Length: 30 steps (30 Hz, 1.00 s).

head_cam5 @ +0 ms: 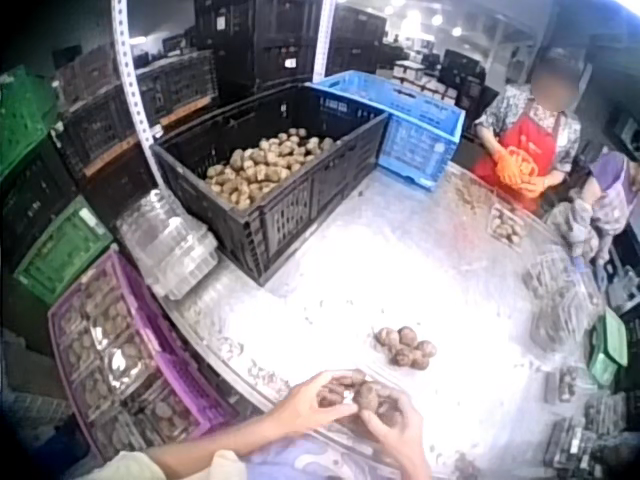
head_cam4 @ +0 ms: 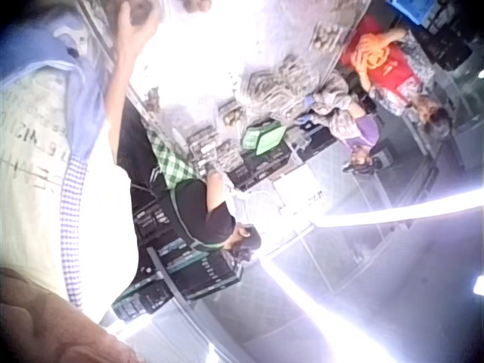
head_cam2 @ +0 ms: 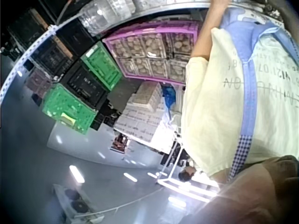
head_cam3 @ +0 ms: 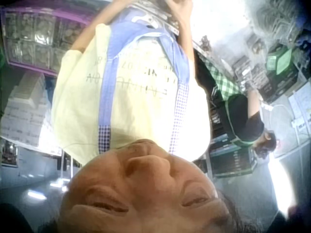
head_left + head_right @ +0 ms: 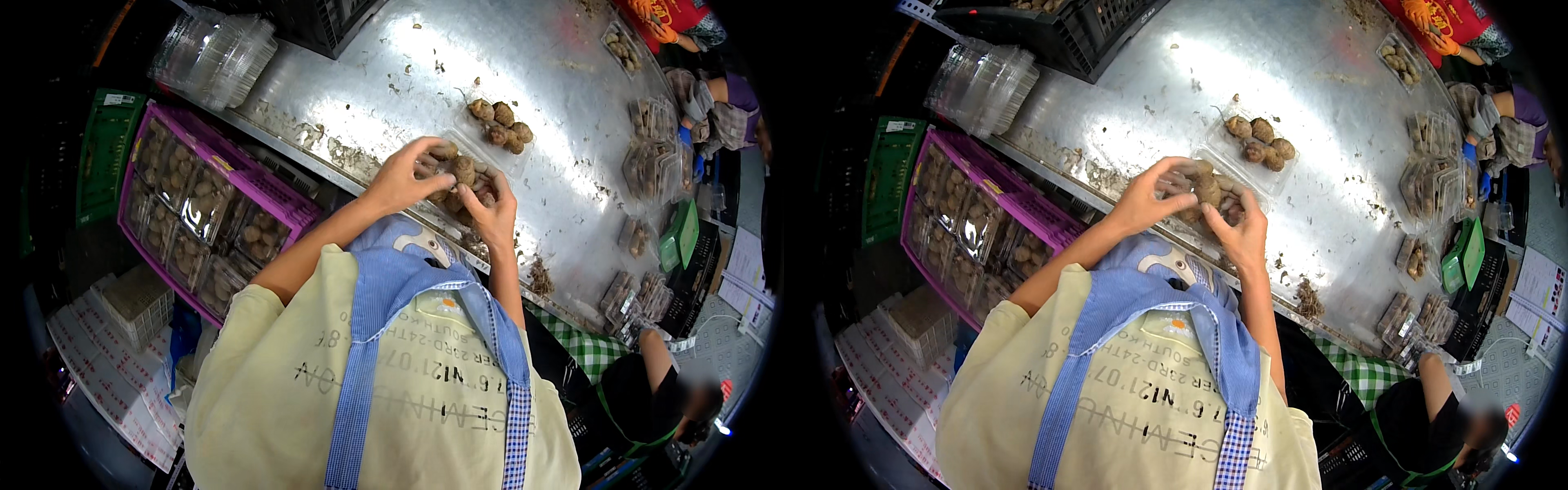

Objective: The person picks up small brown mushrooms from a large black crate and places them into clear plastic containers on a metal table. They arrange the mushrooms inside the containers by hand, then close the lids and move the filled containers to a purple crate nearby.

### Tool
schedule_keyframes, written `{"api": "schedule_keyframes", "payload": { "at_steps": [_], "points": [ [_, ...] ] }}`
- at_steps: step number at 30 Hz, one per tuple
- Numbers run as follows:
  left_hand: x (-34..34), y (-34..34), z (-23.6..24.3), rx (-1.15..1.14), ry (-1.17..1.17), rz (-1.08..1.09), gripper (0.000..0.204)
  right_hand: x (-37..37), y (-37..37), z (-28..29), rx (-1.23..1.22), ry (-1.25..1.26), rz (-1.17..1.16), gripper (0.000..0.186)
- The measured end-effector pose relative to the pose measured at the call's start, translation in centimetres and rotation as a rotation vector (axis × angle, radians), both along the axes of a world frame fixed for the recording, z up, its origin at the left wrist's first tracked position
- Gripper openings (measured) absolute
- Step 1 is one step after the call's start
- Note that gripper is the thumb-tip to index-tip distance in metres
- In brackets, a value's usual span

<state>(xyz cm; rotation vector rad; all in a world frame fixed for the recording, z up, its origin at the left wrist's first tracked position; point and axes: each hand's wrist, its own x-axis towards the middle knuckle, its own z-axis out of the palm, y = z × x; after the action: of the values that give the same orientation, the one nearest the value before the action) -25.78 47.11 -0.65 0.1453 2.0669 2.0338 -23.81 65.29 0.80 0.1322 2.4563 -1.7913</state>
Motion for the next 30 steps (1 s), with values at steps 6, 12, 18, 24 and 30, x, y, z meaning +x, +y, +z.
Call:
{"api": "schedule_keyframes", "payload": {
  "at_steps": [6,12,18,24,30],
  "points": [
    [0.3,0.5,0.8,0.232,-0.073,-0.044,0.039,0.2,-0.7,0.6,-0.018,0.051,0.102,0.04],
    [0.8,0.1,0.7,-0.23,0.265,0.049,0.038,-0.1,-1.2,1.1,0.057,0.213,0.119,0.031],
    [1.0,0.2,1.1,-0.362,0.328,0.054,0.038,0.0,-1.7,0.4,0.042,0.253,0.098,0.014],
    [1.1,0.3,0.9,-0.243,0.195,0.021,0.039,0.1,-1.2,-1.1,-0.17,0.084,-0.012,0.014],
    [0.7,0.3,-0.7,0.22,-0.113,0.024,0.041,0.1,-0.8,-1.4,-0.335,-0.109,-0.151,0.02]
  ]
}}
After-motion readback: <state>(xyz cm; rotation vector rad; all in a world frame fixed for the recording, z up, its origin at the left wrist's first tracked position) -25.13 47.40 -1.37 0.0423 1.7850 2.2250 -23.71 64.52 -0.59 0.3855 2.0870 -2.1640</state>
